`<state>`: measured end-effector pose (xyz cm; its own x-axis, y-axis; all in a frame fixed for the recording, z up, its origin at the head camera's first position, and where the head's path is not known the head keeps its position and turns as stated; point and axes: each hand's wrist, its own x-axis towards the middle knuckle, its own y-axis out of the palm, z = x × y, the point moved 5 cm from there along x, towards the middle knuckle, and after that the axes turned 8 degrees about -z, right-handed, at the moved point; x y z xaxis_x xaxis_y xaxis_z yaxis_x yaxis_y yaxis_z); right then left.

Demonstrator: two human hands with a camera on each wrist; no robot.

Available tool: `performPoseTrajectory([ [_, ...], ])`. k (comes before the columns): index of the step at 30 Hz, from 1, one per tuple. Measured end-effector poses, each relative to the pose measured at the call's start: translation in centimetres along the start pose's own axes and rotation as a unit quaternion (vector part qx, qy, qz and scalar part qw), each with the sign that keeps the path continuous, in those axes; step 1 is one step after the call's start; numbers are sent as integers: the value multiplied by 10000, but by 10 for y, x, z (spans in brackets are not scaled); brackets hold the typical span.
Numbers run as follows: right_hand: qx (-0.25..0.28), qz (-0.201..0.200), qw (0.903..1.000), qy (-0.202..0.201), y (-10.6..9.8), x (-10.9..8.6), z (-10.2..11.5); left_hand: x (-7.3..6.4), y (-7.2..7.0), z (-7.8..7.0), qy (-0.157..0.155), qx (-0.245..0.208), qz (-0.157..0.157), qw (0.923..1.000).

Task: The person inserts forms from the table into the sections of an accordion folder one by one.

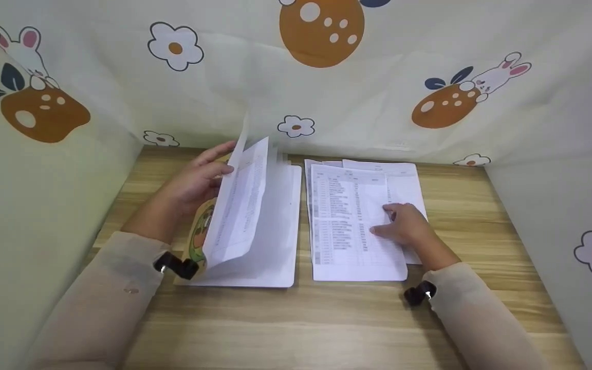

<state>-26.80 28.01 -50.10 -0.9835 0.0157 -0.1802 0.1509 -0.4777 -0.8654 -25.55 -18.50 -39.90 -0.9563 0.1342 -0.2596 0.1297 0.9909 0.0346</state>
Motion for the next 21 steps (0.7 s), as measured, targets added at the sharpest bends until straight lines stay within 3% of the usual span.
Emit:
performPoseTrajectory([
  [21, -257, -12, 9997, -1, -4, 0, 5, -1, 2, 0, 17, 151, 60, 9999],
])
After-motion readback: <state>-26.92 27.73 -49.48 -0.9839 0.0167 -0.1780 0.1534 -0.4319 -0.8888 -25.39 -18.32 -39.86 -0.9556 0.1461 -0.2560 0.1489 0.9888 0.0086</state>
